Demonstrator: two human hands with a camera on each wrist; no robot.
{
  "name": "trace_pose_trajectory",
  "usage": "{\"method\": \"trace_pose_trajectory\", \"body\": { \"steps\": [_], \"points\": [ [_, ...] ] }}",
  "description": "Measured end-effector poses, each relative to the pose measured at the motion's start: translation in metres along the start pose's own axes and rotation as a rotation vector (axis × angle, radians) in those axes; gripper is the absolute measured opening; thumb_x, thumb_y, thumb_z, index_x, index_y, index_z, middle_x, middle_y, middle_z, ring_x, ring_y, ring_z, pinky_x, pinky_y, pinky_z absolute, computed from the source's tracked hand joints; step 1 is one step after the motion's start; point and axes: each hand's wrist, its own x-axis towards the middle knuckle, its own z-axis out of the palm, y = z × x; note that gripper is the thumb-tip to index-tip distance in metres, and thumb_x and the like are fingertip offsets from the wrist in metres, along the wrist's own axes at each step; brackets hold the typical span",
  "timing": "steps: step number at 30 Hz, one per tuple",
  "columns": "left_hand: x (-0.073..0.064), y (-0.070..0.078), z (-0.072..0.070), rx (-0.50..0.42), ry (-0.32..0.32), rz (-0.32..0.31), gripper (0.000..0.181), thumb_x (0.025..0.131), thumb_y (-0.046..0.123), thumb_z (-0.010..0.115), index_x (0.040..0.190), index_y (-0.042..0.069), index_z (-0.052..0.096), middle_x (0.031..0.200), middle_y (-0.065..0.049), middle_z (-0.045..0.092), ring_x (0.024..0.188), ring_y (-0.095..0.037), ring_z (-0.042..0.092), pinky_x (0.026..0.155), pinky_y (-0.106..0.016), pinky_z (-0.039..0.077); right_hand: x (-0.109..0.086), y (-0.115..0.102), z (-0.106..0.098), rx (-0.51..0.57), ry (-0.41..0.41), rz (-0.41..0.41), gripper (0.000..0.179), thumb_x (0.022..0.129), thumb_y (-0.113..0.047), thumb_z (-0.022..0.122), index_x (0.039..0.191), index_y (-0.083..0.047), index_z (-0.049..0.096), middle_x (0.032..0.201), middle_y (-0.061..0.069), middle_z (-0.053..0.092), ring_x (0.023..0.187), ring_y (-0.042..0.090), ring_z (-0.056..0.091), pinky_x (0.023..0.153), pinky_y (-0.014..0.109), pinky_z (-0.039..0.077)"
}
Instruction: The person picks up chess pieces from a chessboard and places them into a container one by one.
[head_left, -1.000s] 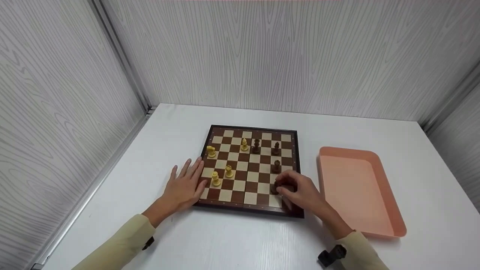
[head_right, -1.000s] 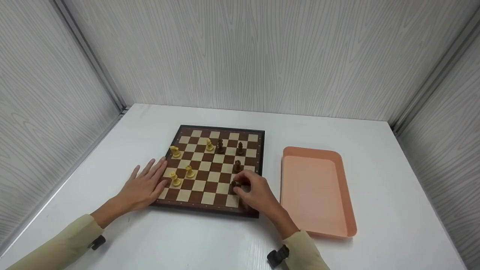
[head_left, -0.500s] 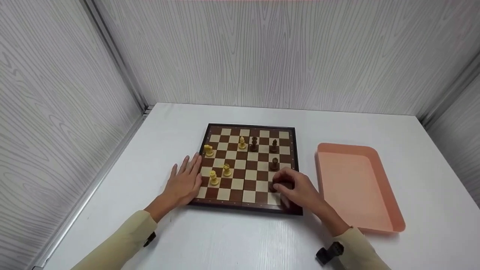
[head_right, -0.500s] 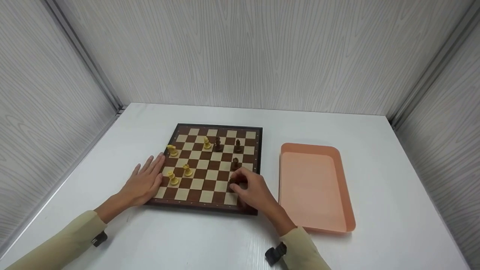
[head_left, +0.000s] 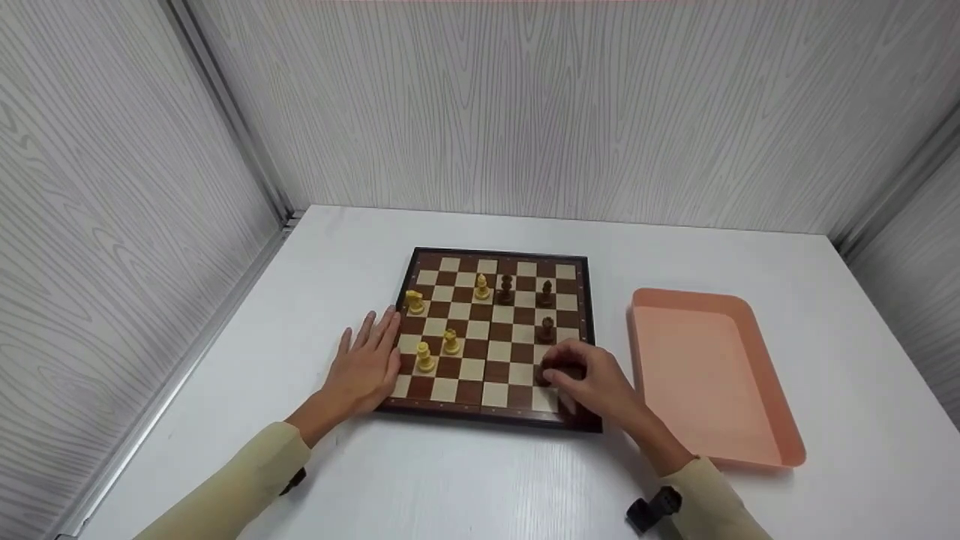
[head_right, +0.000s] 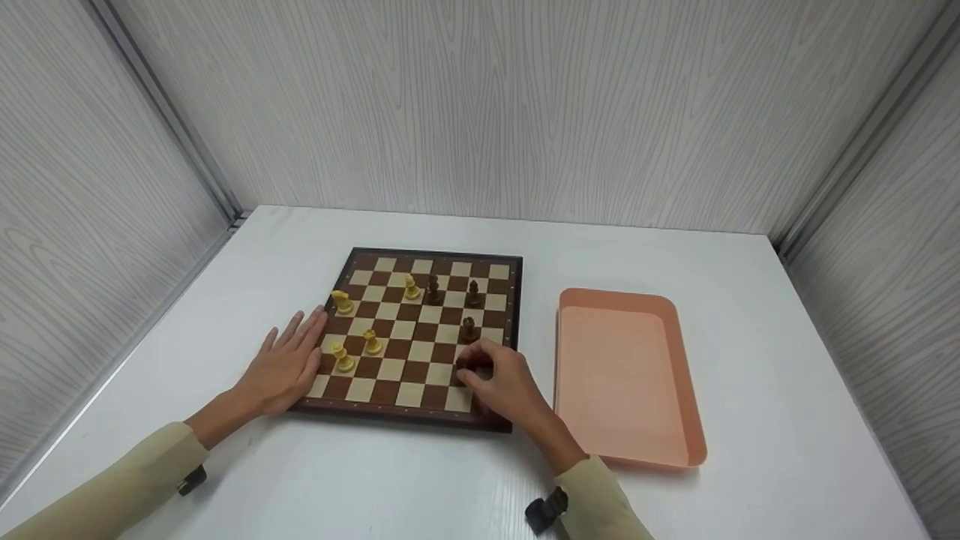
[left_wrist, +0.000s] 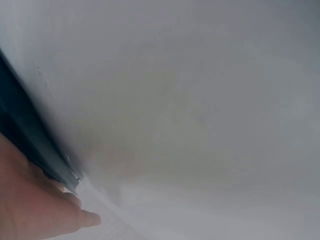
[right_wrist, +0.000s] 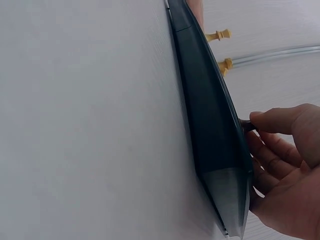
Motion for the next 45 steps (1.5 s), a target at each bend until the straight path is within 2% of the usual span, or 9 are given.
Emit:
{"method": "trace_pose_trajectory", "body": {
  "steps": [13,26,34,37,41,45],
  "points": [
    [0.004,-0.001,-0.005,0.014,0.006,0.016,0.06,0.111,0.031,0.029,0.165,0.005,0.015,0.171,-0.01,0.013,0.157,-0.037,0.01,0.121,-0.064,0.01,0.003,-0.002,0.001,0.017,0.031,0.008,0.015,0.093,-0.01,0.077,0.106,-0.013,0.072,0.102,-0.001,0.073,0.094,0.017,0.065,0.091,0.042,0.051],
    [0.004,-0.005,-0.002,0.007,0.006,0.032,0.06,0.111,0.03,0.029,0.164,0.005,0.016,0.171,-0.01,0.014,0.156,-0.037,0.011,0.12,-0.065,0.01,0.001,-0.005,0.003,0.026,0.04,0.017,0.015,0.093,-0.009,0.077,0.107,-0.012,0.072,0.102,-0.001,0.072,0.094,0.017,0.065,0.091,0.043,0.051],
    [0.003,-0.005,-0.002,-0.003,0.0,0.025,0.06,0.112,0.03,0.03,0.164,0.004,0.017,0.171,-0.01,0.014,0.156,-0.037,0.011,0.12,-0.065,0.009,0.0,-0.01,0.0,0.155,0.077,0.001,0.015,0.094,-0.008,0.076,0.107,-0.003,0.07,0.1,0.008,0.073,0.091,0.024,0.07,0.081,0.03,0.057],
    [0.002,-0.005,0.0,0.002,0.007,0.031,0.059,0.111,0.029,0.03,0.164,0.003,0.018,0.171,-0.011,0.015,0.156,-0.037,0.012,0.12,-0.065,0.01,-0.001,-0.013,-0.004,0.154,0.088,0.005,0.014,0.093,-0.007,0.076,0.106,-0.004,0.071,0.099,0.007,0.073,0.089,0.024,0.07,0.078,0.028,0.057],
    [0.002,-0.005,0.001,0.014,0.002,0.033,0.059,0.111,0.029,0.03,0.164,0.003,0.018,0.171,-0.011,0.015,0.156,-0.037,0.012,0.12,-0.065,0.01,-0.004,-0.014,-0.009,0.142,0.097,-0.006,0.015,0.093,-0.008,0.076,0.107,-0.005,0.071,0.1,0.005,0.072,0.089,0.022,0.068,0.079,0.029,0.056],
    [0.003,-0.003,0.0,0.016,-0.004,0.037,0.06,0.111,0.03,0.029,0.164,0.004,0.017,0.171,-0.01,0.014,0.156,-0.037,0.011,0.12,-0.065,0.009,-0.007,-0.018,-0.016,0.15,0.113,-0.009,0.014,0.094,-0.007,0.075,0.107,-0.004,0.071,0.101,0.007,0.071,0.093,0.023,0.069,0.086,0.035,0.056]
  ]
}}
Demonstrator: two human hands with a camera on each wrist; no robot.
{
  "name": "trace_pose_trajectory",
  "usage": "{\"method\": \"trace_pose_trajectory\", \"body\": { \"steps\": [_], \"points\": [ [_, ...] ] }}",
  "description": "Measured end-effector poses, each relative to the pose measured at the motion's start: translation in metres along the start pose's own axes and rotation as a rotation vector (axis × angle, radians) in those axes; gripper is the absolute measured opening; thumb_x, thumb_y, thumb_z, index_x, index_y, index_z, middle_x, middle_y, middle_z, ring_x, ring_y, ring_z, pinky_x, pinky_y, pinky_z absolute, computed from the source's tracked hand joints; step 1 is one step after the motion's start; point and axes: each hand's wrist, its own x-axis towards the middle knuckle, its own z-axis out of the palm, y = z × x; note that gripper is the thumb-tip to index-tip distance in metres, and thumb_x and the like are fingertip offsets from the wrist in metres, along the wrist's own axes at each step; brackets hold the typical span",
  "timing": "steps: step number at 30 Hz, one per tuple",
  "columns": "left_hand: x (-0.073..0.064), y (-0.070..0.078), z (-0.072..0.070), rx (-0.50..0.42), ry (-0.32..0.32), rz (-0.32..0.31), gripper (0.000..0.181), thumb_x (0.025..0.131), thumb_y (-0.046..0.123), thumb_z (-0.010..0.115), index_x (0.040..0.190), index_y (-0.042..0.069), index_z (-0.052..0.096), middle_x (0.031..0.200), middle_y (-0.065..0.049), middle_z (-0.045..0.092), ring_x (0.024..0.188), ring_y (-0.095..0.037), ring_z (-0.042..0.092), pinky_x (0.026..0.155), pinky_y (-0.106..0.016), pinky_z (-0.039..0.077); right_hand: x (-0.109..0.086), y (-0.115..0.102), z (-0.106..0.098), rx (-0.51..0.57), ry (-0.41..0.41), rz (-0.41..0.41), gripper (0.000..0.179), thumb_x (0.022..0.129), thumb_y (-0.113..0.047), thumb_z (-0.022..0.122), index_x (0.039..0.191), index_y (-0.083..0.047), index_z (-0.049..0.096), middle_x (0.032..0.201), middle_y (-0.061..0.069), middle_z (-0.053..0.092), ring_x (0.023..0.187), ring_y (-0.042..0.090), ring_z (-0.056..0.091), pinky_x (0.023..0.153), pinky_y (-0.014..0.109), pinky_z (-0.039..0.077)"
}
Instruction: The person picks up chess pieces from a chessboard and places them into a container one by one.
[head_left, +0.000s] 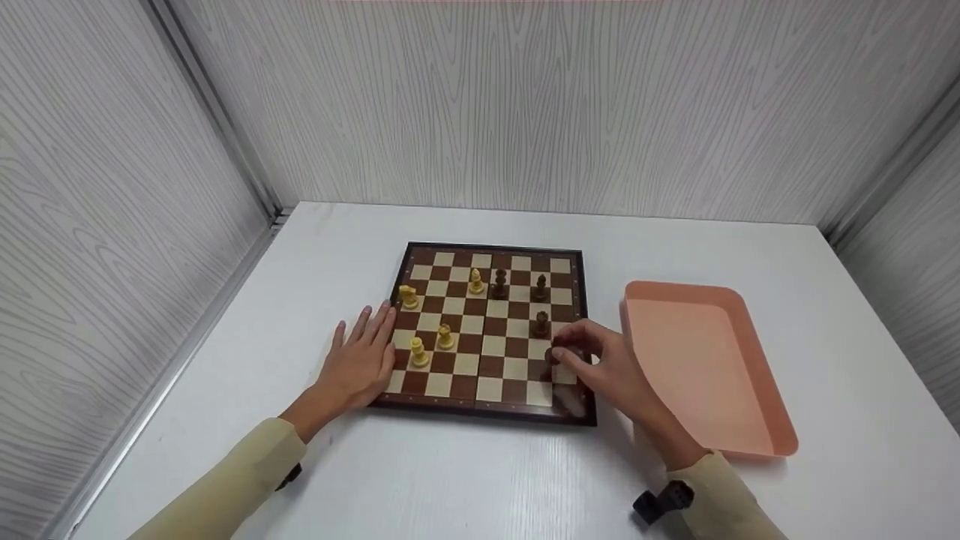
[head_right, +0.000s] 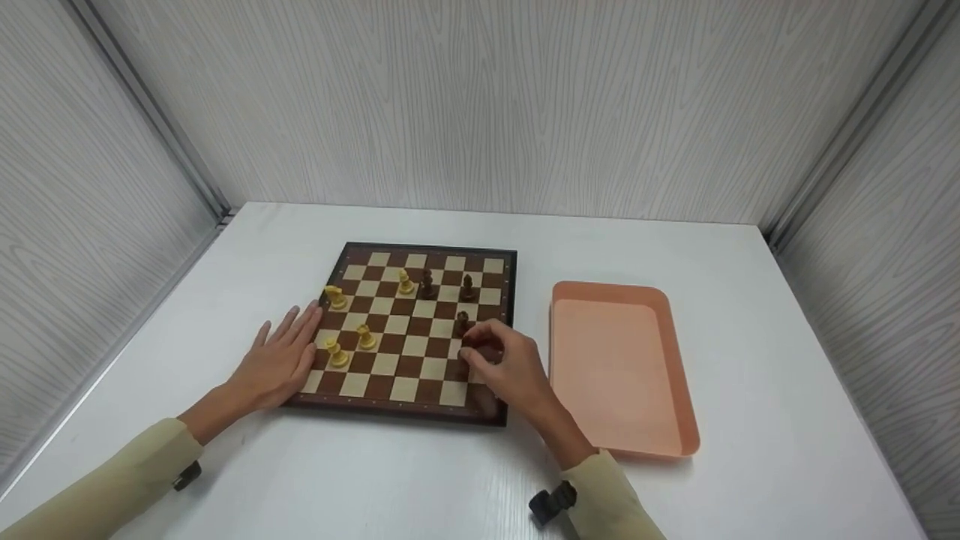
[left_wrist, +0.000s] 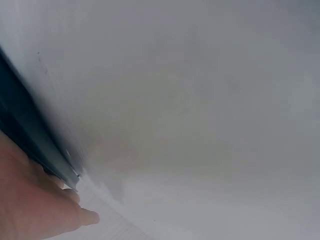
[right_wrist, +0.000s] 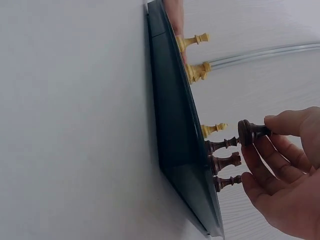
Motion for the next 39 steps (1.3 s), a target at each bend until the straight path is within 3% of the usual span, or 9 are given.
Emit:
{"method": "trace_pose_trajectory", "body": {
  "steps": [5,10,16,28,39],
  "points": [
    [0.0,0.001,0.0,-0.007,0.011,0.006,0.059,0.111,0.029,0.03,0.164,0.004,0.018,0.171,-0.011,0.015,0.156,-0.038,0.012,0.12,-0.065,0.01,-0.001,-0.006,-0.01,-0.018,0.026,0.007,0.015,0.093,-0.005,0.075,0.108,-0.003,0.071,0.101,0.007,0.071,0.096,0.022,0.069,0.096,0.043,0.055],
    [0.0,0.003,0.002,-0.009,0.013,0.01,0.059,0.111,0.029,0.03,0.164,0.003,0.019,0.171,-0.011,0.016,0.156,-0.038,0.013,0.121,-0.064,0.012,-0.002,-0.009,-0.025,-0.03,0.046,-0.015,0.017,0.093,-0.007,0.076,0.109,-0.003,0.072,0.103,0.006,0.072,0.099,0.02,0.07,0.101,0.036,0.052],
    [0.004,0.004,0.0,-0.011,0.016,0.018,0.059,0.111,0.029,0.03,0.164,0.003,0.019,0.171,-0.011,0.016,0.156,-0.037,0.012,0.121,-0.063,0.011,-0.001,-0.015,-0.05,-0.038,0.111,-0.048,0.016,0.094,-0.005,0.075,0.109,-0.001,0.073,0.102,0.007,0.074,0.098,0.021,0.071,0.095,0.024,0.053],
    [0.004,0.002,0.0,-0.01,0.028,0.007,0.06,0.111,0.029,0.031,0.164,0.004,0.019,0.171,-0.011,0.015,0.156,-0.037,0.012,0.121,-0.064,0.011,0.003,-0.016,-0.082,-0.041,0.18,-0.074,0.016,0.097,-0.003,0.071,0.111,0.001,0.072,0.101,0.013,0.075,0.097,0.026,0.073,0.1,0.026,0.051],
    [0.001,-0.001,0.001,-0.005,0.02,0.001,0.06,0.111,0.029,0.03,0.164,0.003,0.019,0.171,-0.012,0.016,0.156,-0.038,0.013,0.121,-0.064,0.011,0.001,-0.007,-0.103,-0.071,0.231,-0.154,0.019,0.095,0.004,0.069,0.114,0.0,0.072,0.102,0.016,0.075,0.093,0.025,0.074,0.088,0.024,0.056]
  ]
}}
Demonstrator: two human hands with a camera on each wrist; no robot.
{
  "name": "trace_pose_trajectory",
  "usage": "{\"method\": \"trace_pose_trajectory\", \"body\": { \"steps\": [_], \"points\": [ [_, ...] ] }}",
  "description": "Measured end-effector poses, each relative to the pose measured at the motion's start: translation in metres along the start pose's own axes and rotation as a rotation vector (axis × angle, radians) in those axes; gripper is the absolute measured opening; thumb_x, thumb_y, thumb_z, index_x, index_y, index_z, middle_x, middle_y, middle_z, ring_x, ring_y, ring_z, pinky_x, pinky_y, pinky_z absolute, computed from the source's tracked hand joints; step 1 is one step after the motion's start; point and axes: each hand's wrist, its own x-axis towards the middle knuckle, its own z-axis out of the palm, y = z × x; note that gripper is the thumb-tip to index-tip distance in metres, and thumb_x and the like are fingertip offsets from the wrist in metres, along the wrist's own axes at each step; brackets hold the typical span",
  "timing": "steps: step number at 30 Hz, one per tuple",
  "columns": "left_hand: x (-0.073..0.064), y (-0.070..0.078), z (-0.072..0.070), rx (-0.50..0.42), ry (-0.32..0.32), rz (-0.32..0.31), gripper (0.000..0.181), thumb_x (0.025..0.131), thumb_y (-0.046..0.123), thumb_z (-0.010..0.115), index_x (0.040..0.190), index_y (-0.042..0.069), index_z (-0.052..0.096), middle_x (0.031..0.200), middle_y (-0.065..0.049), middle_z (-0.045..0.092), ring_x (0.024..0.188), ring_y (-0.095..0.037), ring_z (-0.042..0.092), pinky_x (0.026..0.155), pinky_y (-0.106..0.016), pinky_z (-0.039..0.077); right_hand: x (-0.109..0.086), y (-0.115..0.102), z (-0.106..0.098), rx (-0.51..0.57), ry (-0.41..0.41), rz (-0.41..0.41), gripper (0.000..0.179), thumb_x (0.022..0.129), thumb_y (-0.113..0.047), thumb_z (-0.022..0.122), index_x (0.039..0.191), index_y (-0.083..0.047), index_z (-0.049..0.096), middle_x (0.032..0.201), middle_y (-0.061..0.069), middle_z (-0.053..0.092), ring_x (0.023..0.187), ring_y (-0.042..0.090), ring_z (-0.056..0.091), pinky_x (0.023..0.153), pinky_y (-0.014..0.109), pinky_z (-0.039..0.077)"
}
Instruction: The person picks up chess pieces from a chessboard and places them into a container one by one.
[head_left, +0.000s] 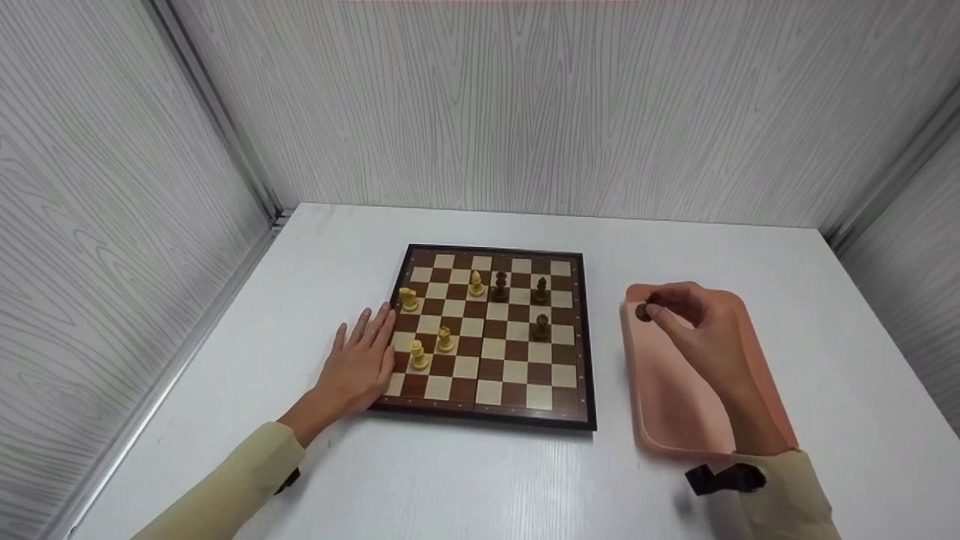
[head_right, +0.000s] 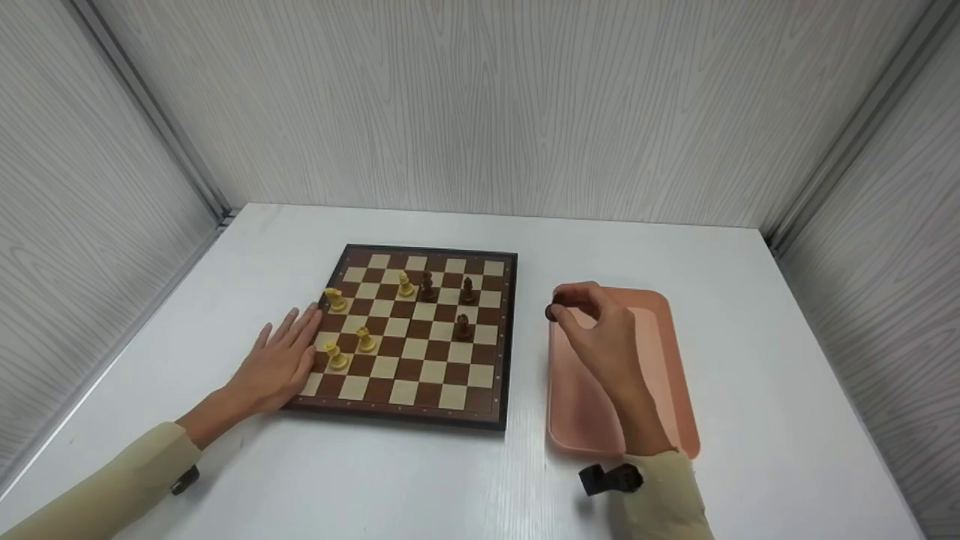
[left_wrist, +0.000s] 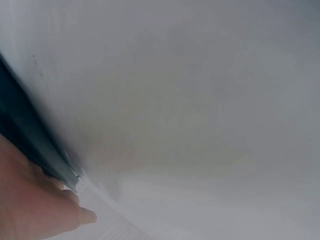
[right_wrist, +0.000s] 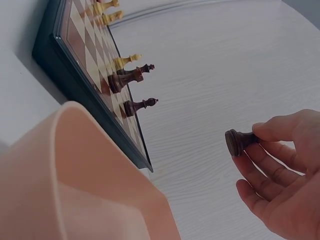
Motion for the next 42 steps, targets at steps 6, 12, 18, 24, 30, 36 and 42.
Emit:
{"method": "trace_pose_trajectory", "body": {
  "steps": [6,12,18,24,30,36,42],
  "points": [
    [0.0,0.001,0.001,0.002,-0.008,0.007,0.06,0.111,0.03,0.028,0.164,0.004,0.017,0.171,-0.011,0.014,0.156,-0.038,0.01,0.121,-0.063,0.009,0.001,0.014,-0.011,-0.013,0.035,-0.06,0.016,0.093,0.011,0.068,0.108,0.007,0.071,0.095,0.023,0.074,0.086,0.03,0.074,0.086,0.024,0.057],
    [-0.001,0.001,0.002,0.002,-0.007,0.012,0.06,0.111,0.029,0.028,0.164,0.003,0.016,0.171,-0.012,0.013,0.156,-0.038,0.01,0.121,-0.063,0.008,-0.002,0.017,-0.017,-0.032,0.05,0.034,0.015,0.095,0.003,0.069,0.111,0.005,0.07,0.099,0.02,0.073,0.092,0.026,0.074,0.09,0.023,0.055],
    [-0.001,-0.001,0.002,0.003,-0.02,0.008,0.061,0.111,0.031,0.026,0.164,0.004,0.014,0.172,-0.011,0.012,0.157,-0.037,0.007,0.121,-0.063,0.007,-0.004,0.018,-0.022,-0.073,0.078,0.084,0.017,0.096,0.0,0.069,0.113,0.004,0.069,0.102,0.019,0.074,0.096,0.026,0.074,0.09,0.021,0.054],
    [-0.001,-0.001,0.001,0.006,-0.014,0.01,0.061,0.111,0.03,0.028,0.164,0.003,0.015,0.171,-0.012,0.012,0.156,-0.038,0.009,0.121,-0.064,0.008,-0.004,0.017,-0.026,-0.089,0.092,0.086,0.017,0.095,0.006,0.067,0.112,0.007,0.068,0.102,0.022,0.073,0.095,0.033,0.073,0.089,0.021,0.054],
    [-0.001,-0.001,0.001,0.003,-0.01,0.012,0.061,0.111,0.03,0.028,0.164,0.003,0.015,0.171,-0.012,0.012,0.156,-0.038,0.009,0.121,-0.064,0.009,-0.005,0.008,-0.028,-0.107,0.077,0.106,0.015,0.096,0.006,0.066,0.111,0.009,0.067,0.1,0.026,0.073,0.093,0.033,0.074,0.087,0.021,0.055],
    [-0.001,-0.001,0.0,-0.002,-0.018,0.015,0.061,0.111,0.029,0.028,0.164,0.002,0.015,0.171,-0.013,0.013,0.156,-0.038,0.009,0.12,-0.065,0.008,-0.007,0.02,-0.03,-0.148,0.075,0.141,0.016,0.097,0.001,0.067,0.113,0.006,0.068,0.1,0.024,0.074,0.092,0.028,0.075,0.083,0.017,0.054],
    [0.0,0.0,0.0,0.001,-0.024,0.017,0.06,0.111,0.029,0.027,0.164,0.003,0.015,0.171,-0.012,0.012,0.156,-0.038,0.009,0.12,-0.065,0.008,-0.008,0.036,-0.036,-0.143,0.079,0.16,0.018,0.099,-0.007,0.068,0.114,0.002,0.07,0.102,0.02,0.075,0.092,0.02,0.074,0.082,0.017,0.054]
  ]
}}
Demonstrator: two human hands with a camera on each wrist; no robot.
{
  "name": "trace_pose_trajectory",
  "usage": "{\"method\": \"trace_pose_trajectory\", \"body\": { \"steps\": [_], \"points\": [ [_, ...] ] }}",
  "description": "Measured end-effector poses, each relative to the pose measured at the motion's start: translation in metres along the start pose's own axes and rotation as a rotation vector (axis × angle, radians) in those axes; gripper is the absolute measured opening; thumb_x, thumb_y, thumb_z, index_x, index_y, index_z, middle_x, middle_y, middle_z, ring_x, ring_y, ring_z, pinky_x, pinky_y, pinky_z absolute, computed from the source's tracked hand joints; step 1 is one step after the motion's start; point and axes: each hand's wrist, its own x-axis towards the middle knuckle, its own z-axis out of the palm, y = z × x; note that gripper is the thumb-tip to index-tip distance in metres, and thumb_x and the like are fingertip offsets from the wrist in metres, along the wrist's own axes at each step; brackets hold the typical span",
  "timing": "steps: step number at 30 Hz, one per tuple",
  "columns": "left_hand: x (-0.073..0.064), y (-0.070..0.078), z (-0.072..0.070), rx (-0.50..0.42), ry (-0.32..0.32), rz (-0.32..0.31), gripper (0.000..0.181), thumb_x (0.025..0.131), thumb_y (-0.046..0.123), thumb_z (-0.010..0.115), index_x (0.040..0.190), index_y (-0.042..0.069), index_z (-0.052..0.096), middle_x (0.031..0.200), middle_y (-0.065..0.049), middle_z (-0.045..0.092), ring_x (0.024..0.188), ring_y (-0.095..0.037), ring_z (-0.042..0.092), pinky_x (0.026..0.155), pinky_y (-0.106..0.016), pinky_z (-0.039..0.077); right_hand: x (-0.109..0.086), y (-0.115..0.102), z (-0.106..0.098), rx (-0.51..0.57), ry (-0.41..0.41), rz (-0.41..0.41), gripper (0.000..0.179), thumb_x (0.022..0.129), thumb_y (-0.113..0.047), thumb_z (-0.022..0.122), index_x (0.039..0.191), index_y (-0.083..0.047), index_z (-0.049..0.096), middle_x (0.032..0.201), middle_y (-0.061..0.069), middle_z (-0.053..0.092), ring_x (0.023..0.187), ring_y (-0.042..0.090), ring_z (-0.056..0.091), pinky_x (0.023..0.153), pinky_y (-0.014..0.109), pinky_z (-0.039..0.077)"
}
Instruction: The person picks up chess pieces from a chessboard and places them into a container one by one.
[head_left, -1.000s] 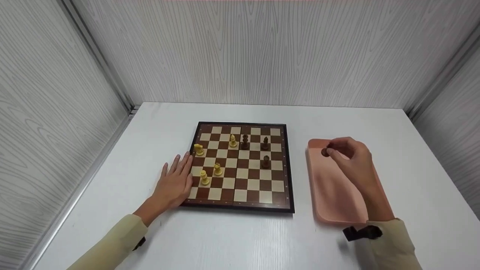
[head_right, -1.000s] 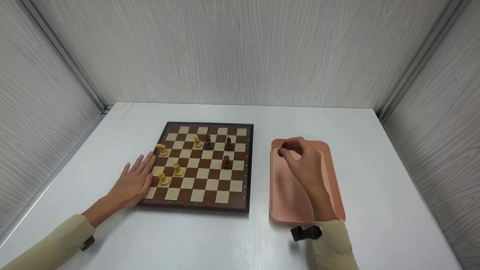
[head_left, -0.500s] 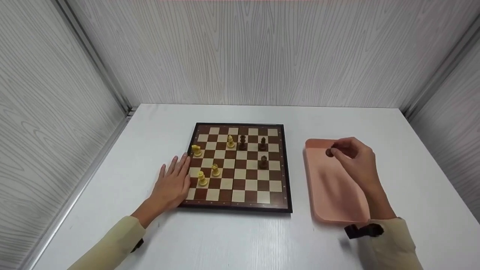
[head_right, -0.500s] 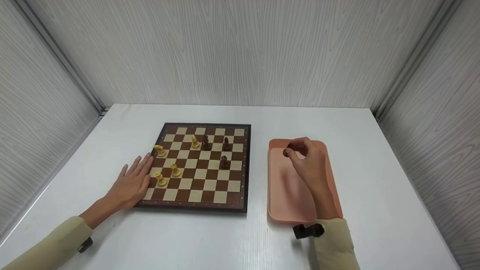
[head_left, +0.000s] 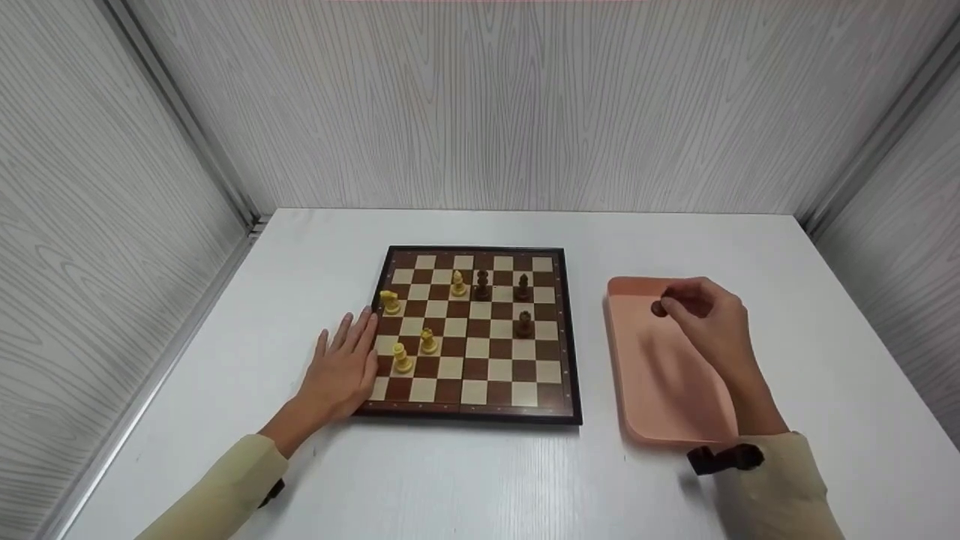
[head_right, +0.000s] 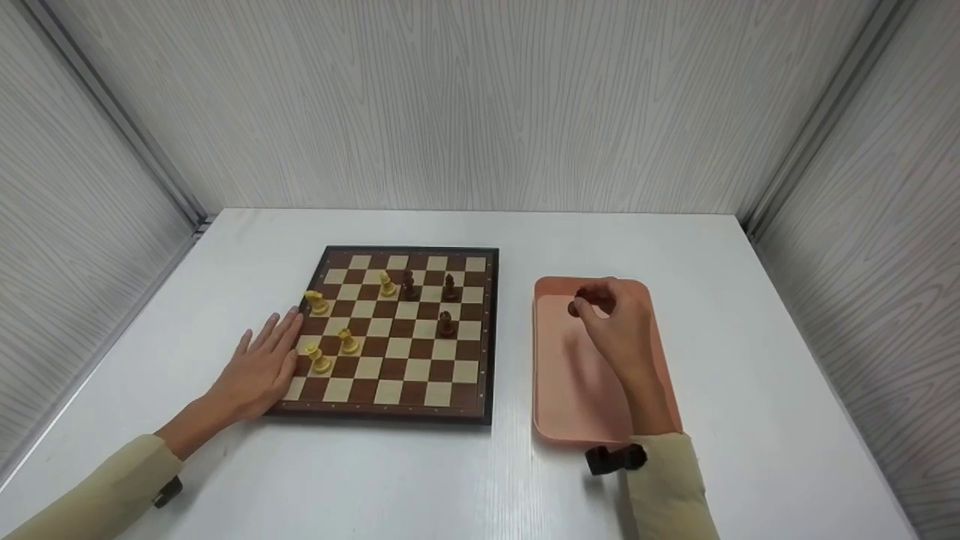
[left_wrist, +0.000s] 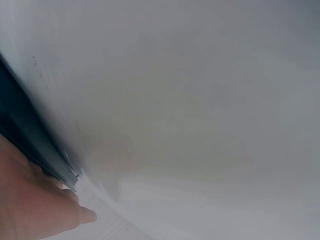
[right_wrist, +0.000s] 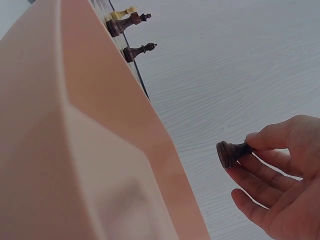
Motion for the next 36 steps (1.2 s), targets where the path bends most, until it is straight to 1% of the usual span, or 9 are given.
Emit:
{"method": "trace_pose_trajectory", "body": {
  "steps": [5,7,12,16,20,25,29,33,36],
  "points": [
    [-0.001,0.0,0.0,0.007,0.006,0.0,0.06,0.111,0.029,0.028,0.164,0.002,0.016,0.171,-0.013,0.014,0.156,-0.039,0.01,0.12,-0.065,0.009,0.0,-0.002,0.0,-0.073,0.055,0.006,0.022,0.098,-0.015,0.071,0.113,0.001,0.072,0.105,0.013,0.074,0.095,0.014,0.071,0.081,0.017,0.053],
    [-0.001,0.0,-0.001,0.003,0.017,0.004,0.06,0.111,0.029,0.029,0.164,0.002,0.017,0.17,-0.014,0.016,0.156,-0.039,0.011,0.12,-0.066,0.01,0.0,-0.003,0.0,-0.081,0.065,0.003,0.023,0.098,-0.015,0.071,0.114,0.001,0.072,0.107,0.015,0.073,0.095,0.012,0.07,0.076,0.017,0.054],
    [-0.002,0.001,-0.001,-0.005,0.044,0.012,0.06,0.111,0.028,0.032,0.163,0.002,0.019,0.17,-0.014,0.019,0.155,-0.04,0.013,0.12,-0.066,0.012,-0.001,-0.015,0.0,-0.032,0.033,0.017,0.022,0.099,-0.008,0.069,0.116,0.006,0.069,0.108,0.023,0.072,0.089,0.01,0.071,0.065,0.019,0.057],
    [-0.002,0.0,-0.001,0.003,0.035,0.01,0.06,0.111,0.029,0.03,0.163,0.001,0.018,0.17,-0.015,0.017,0.156,-0.04,0.012,0.12,-0.066,0.01,-0.003,-0.026,0.001,-0.013,0.018,0.016,0.021,0.098,-0.002,0.067,0.116,0.009,0.067,0.106,0.026,0.071,0.08,0.007,0.071,0.066,0.019,0.057],
    [-0.001,-0.001,0.0,-0.001,0.01,0.004,0.06,0.111,0.029,0.027,0.164,0.002,0.015,0.171,-0.013,0.014,0.156,-0.039,0.009,0.12,-0.065,0.008,-0.003,-0.019,0.004,-0.019,0.015,0.006,0.021,0.098,-0.004,0.067,0.116,0.008,0.067,0.104,0.024,0.072,0.073,0.007,0.07,0.067,0.017,0.056],
    [-0.001,0.0,-0.001,-0.004,-0.003,0.003,0.06,0.111,0.029,0.027,0.164,0.002,0.015,0.171,-0.013,0.013,0.156,-0.039,0.009,0.12,-0.065,0.008,-0.001,-0.006,0.006,-0.052,0.016,-0.005,0.024,0.099,-0.012,0.069,0.117,0.005,0.068,0.109,0.016,0.07,0.088,0.017,0.071,0.078,0.017,0.055],
    [-0.001,0.001,-0.001,-0.002,-0.009,-0.001,0.06,0.111,0.029,0.026,0.164,0.002,0.014,0.171,-0.012,0.012,0.156,-0.038,0.008,0.121,-0.064,0.007,-0.001,-0.006,0.009,-0.072,0.005,-0.01,0.027,0.099,-0.015,0.07,0.118,0.004,0.069,0.116,0.013,0.065,0.102,0.016,0.066,0.086,0.016,0.052],
    [-0.001,0.001,-0.001,-0.009,-0.004,-0.003,0.06,0.112,0.029,0.027,0.164,0.003,0.014,0.171,-0.012,0.012,0.156,-0.038,0.008,0.121,-0.064,0.007,0.001,-0.008,0.015,-0.032,0.015,-0.061,0.02,0.096,-0.007,0.072,0.114,0.004,0.071,0.112,0.015,0.068,0.099,0.018,0.067,0.086,0.017,0.053],
    [-0.001,0.0,-0.001,-0.015,-0.002,-0.003,0.06,0.112,0.029,0.027,0.164,0.003,0.014,0.171,-0.012,0.011,0.157,-0.038,0.008,0.121,-0.064,0.007,0.002,-0.013,0.021,-0.008,0.026,-0.11,0.018,0.093,0.002,0.072,0.11,0.006,0.072,0.108,0.019,0.071,0.097,0.024,0.07,0.085,0.018,0.054]
  ]
}}
